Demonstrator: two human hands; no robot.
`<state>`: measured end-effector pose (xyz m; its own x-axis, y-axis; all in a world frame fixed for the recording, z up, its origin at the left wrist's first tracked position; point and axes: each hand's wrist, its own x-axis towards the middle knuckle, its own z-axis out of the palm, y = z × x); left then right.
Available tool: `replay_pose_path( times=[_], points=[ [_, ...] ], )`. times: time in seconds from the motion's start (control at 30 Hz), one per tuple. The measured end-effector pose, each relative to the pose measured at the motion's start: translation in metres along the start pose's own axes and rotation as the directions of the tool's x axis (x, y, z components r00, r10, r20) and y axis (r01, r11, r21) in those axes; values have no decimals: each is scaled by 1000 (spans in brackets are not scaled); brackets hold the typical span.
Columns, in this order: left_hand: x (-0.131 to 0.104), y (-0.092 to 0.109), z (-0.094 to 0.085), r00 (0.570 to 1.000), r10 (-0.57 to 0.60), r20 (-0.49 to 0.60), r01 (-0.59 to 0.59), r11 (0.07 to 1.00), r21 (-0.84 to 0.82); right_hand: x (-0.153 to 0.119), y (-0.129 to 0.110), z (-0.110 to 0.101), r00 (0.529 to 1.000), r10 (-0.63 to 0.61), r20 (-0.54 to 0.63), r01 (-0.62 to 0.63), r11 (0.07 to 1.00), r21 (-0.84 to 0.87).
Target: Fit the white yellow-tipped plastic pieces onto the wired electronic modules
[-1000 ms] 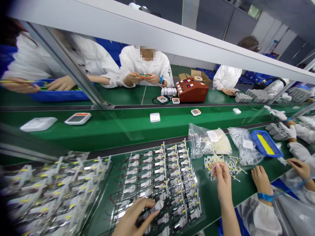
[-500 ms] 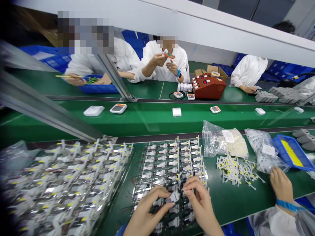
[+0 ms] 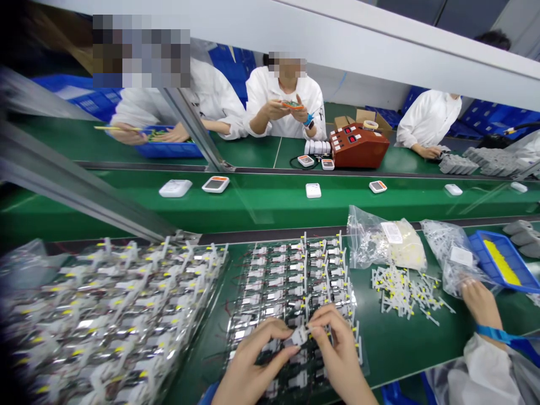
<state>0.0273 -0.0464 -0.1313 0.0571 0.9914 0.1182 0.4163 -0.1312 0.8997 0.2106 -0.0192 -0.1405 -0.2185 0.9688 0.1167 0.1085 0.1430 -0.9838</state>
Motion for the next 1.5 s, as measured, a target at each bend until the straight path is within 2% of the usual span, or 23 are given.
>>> replay_pose_path(
  times=[0.17, 0.43, 0.53, 0.63, 0.77, 0.93, 1.03, 1.17, 1.33, 1.4, 1.5],
  points=[
    [0, 0, 0, 1000, -5, 10, 5, 1000, -12, -2, 1, 6, 999, -19, -40, 19, 1000, -15],
    [0, 6, 3, 993, -109, 40, 111, 992, -53, -6, 5, 8, 996, -72, -62, 70, 997, -28],
    [0, 6, 5, 993, -112, 23, 114, 991, -64, -7, 5, 8, 995, -79, -57, 77, 996, -43],
    [0, 4, 7, 999, -50, -7, 50, 998, -39, -7, 4, 9, 996, -63, -60, 60, 997, -45],
    [0, 1, 8, 993, 98, -66, -95, 994, 54, -5, 0, 12, 997, -14, -70, 11, 999, -51],
    [3, 1, 12, 937, 317, -147, -287, 938, 195, -4, 2, 17, 991, 40, -132, -45, 998, -39],
    [3, -1, 15, 923, 353, -151, -312, 920, 237, -5, 4, 20, 986, 78, -145, -82, 996, -22],
    [4, -10, 16, 950, 292, -108, -266, 942, 207, -3, 10, 20, 982, 112, -150, -112, 994, 3],
    [4, -21, 7, 994, 113, 1, -111, 976, 189, 0, 13, 9, 990, 116, -75, -121, 991, -61],
    [3, -23, 2, 998, 45, 35, -51, 978, 203, -1, 11, 3, 998, 66, -3, -66, 988, -139],
    [1, -24, -3, 990, 25, 141, -56, 973, 222, -4, 6, -4, 981, -10, 193, 59, 966, -252]
  ],
)
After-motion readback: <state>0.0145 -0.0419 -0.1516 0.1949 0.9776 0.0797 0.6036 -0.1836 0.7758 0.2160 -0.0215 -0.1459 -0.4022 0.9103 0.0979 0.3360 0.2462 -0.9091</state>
